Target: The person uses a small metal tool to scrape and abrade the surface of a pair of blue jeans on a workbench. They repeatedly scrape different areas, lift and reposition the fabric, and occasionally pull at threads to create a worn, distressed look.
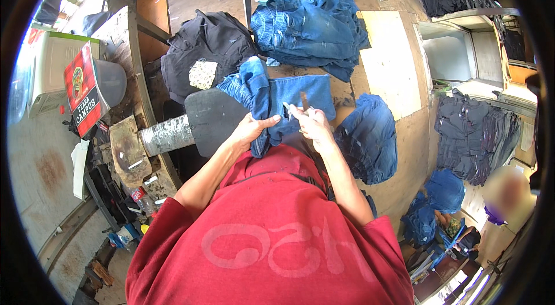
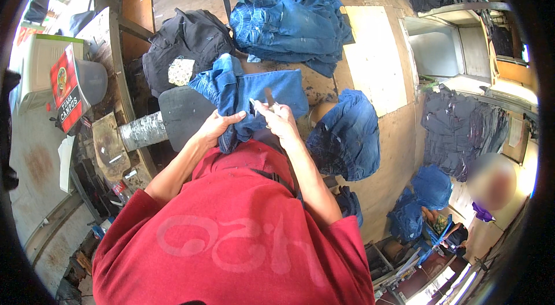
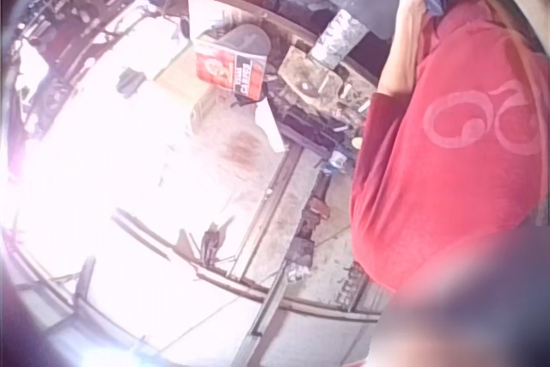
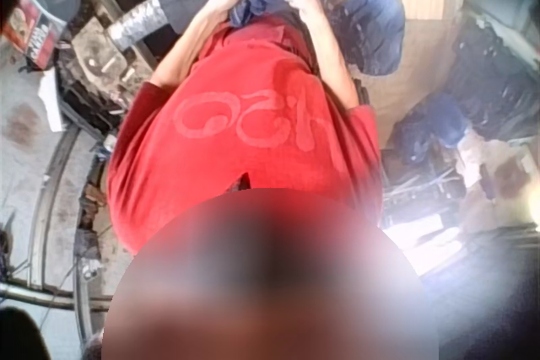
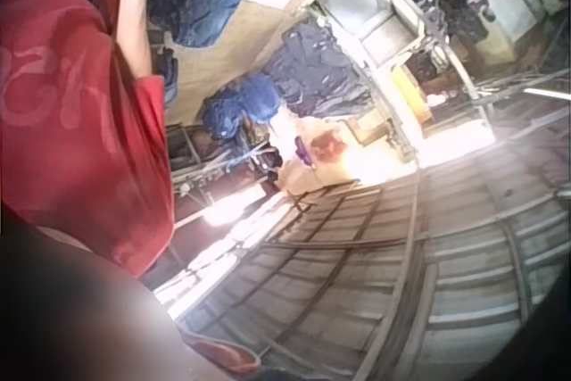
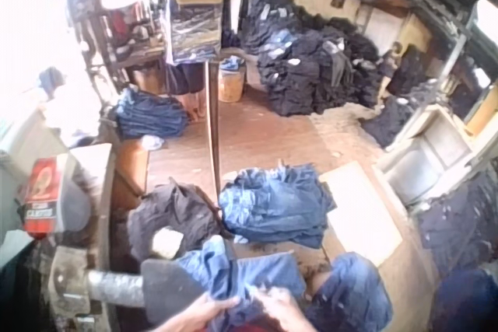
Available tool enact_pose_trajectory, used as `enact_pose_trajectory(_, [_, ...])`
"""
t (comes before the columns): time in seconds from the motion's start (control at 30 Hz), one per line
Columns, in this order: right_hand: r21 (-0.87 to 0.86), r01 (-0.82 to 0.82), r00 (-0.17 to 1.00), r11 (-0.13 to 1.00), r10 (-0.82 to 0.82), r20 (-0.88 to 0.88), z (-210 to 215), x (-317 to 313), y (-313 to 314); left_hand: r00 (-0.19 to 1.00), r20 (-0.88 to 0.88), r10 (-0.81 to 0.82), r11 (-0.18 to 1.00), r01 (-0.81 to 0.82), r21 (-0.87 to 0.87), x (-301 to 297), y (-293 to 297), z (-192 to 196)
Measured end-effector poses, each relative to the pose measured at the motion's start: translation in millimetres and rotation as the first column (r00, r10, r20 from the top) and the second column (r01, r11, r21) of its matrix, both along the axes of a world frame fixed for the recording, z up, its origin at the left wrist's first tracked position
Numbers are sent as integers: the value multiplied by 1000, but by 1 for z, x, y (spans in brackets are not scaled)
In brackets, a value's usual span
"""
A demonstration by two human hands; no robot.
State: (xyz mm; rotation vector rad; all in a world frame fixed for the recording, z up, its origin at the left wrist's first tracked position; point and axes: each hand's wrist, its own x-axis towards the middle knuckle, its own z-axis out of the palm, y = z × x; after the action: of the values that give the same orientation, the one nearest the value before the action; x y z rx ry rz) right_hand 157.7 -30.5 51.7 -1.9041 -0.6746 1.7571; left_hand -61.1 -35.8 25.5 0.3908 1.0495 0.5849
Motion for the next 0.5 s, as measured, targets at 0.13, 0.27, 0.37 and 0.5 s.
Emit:
enact_pose_trajectory(0.13, [88,-151,989,985,150,12,-9,-6,0,999,23,-24,1000,24,11,2,2,-3])
enact_pose_trajectory(0.27, [-46,229,926,972,-232,-299,-18,-2,-9,998,60,23,998,-20,-52,-4,-2,-7])
enact_pose_trajectory(0.37, [-125,306,867,944,-330,-373,-16,-3,-12,991,127,52,994,-39,-99,-7,-4,-11])
enact_pose_trajectory(0.5, [-95,167,966,981,-182,-181,-5,-6,-10,997,77,32,998,-28,-53,-5,-3,-14])
